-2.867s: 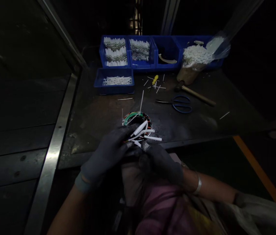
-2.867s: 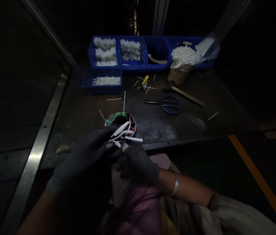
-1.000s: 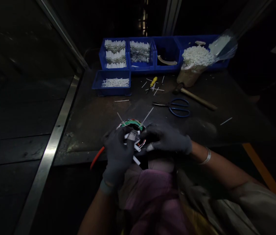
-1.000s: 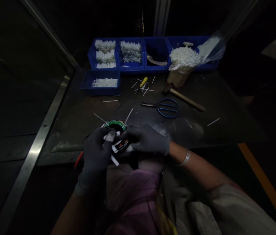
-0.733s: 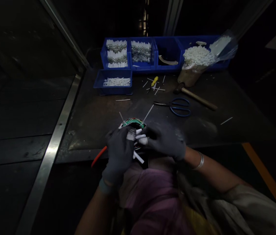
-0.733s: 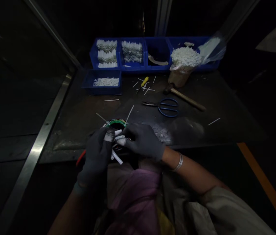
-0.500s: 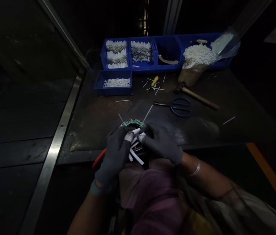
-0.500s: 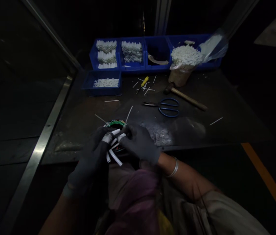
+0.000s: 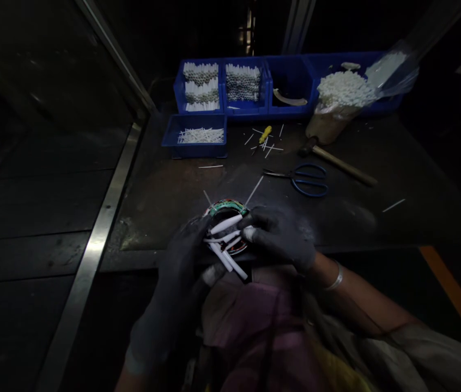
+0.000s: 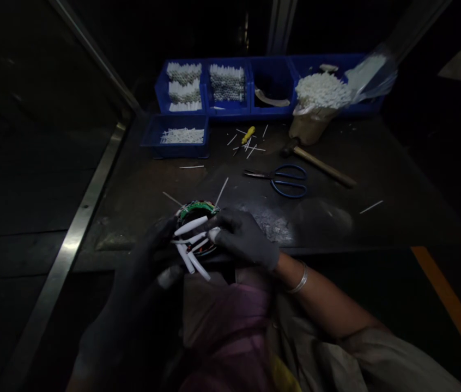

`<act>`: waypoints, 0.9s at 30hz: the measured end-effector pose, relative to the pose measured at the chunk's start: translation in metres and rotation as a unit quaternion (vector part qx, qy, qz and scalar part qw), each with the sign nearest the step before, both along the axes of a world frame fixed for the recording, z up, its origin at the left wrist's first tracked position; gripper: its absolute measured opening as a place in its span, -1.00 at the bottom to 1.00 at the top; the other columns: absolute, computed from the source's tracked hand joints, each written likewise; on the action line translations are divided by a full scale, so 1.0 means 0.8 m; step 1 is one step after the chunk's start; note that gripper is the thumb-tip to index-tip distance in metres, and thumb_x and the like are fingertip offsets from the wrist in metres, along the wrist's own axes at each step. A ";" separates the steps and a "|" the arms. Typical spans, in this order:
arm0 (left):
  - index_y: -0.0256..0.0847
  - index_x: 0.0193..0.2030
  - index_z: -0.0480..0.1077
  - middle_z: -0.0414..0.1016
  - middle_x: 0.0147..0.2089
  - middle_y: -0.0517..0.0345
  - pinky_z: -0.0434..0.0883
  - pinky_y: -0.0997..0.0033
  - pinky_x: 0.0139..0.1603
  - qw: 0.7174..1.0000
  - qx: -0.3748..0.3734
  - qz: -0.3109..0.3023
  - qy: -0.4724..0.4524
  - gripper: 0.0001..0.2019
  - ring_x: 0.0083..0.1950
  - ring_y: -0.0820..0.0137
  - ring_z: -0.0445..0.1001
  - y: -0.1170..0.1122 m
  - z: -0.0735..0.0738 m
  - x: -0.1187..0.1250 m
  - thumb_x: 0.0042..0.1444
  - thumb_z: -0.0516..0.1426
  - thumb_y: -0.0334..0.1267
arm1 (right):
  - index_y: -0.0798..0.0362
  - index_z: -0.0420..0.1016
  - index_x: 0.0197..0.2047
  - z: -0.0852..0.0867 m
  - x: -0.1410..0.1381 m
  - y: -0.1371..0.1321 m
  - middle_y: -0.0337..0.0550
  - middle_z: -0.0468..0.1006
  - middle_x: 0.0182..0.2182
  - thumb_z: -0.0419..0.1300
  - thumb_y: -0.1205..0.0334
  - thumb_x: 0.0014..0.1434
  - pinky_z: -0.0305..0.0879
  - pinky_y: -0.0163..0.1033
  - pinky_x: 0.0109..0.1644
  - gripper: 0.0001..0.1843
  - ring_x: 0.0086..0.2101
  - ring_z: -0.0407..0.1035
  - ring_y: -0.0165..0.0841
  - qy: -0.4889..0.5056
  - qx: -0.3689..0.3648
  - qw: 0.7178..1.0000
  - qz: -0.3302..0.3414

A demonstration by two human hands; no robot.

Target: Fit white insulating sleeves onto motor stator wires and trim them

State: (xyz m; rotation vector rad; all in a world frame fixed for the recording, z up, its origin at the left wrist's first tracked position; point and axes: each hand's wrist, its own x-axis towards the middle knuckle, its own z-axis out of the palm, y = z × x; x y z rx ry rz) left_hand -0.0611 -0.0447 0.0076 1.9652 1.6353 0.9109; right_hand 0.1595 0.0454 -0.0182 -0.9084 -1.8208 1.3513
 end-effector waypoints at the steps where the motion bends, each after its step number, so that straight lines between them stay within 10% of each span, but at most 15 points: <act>1: 0.03 0.49 0.12 0.33 0.44 -0.08 0.38 -0.09 0.35 1.000 0.011 0.008 -0.005 -0.38 0.42 0.01 0.35 -0.008 -0.010 -0.004 0.33 0.12 -0.05 | 0.06 0.64 -0.14 -0.001 0.002 0.003 -0.18 0.64 -0.23 0.26 0.26 0.24 0.39 -0.26 -0.14 -0.84 -0.23 0.50 -0.33 -0.004 0.009 1.000 0.014; 7: -0.05 0.30 0.37 0.52 0.23 -0.10 0.41 -0.08 0.27 0.987 0.154 0.047 0.002 -0.54 0.30 0.02 0.44 0.008 -0.064 0.007 0.30 0.17 -0.03 | 0.04 0.66 -0.13 -0.009 0.017 0.018 -0.11 0.63 -0.23 0.24 0.14 0.33 0.40 -0.22 -0.09 -0.80 -0.20 0.50 -0.30 0.017 0.095 0.989 0.110; 15: -0.15 0.16 0.47 0.61 0.09 -0.07 0.41 -0.06 0.15 0.992 0.085 -0.058 0.072 -0.60 0.16 0.01 0.51 0.038 -0.025 -0.002 0.25 0.19 -0.06 | -0.03 0.57 0.16 0.016 0.019 -0.008 -0.03 0.64 -0.03 0.14 0.22 0.42 0.41 -0.22 -0.04 -0.69 -0.10 0.52 -0.27 -0.115 0.193 0.969 0.101; 27: -0.14 0.00 0.51 0.64 -0.07 0.01 0.42 0.06 0.00 0.998 0.031 0.016 0.050 -0.71 -0.01 0.07 0.56 0.046 -0.016 0.018 0.18 0.28 -0.11 | 0.09 0.62 0.02 0.037 0.014 0.048 -0.01 0.65 -0.10 0.10 0.23 0.44 0.39 -0.20 0.03 -0.72 -0.08 0.52 -0.27 -0.089 0.169 0.951 0.242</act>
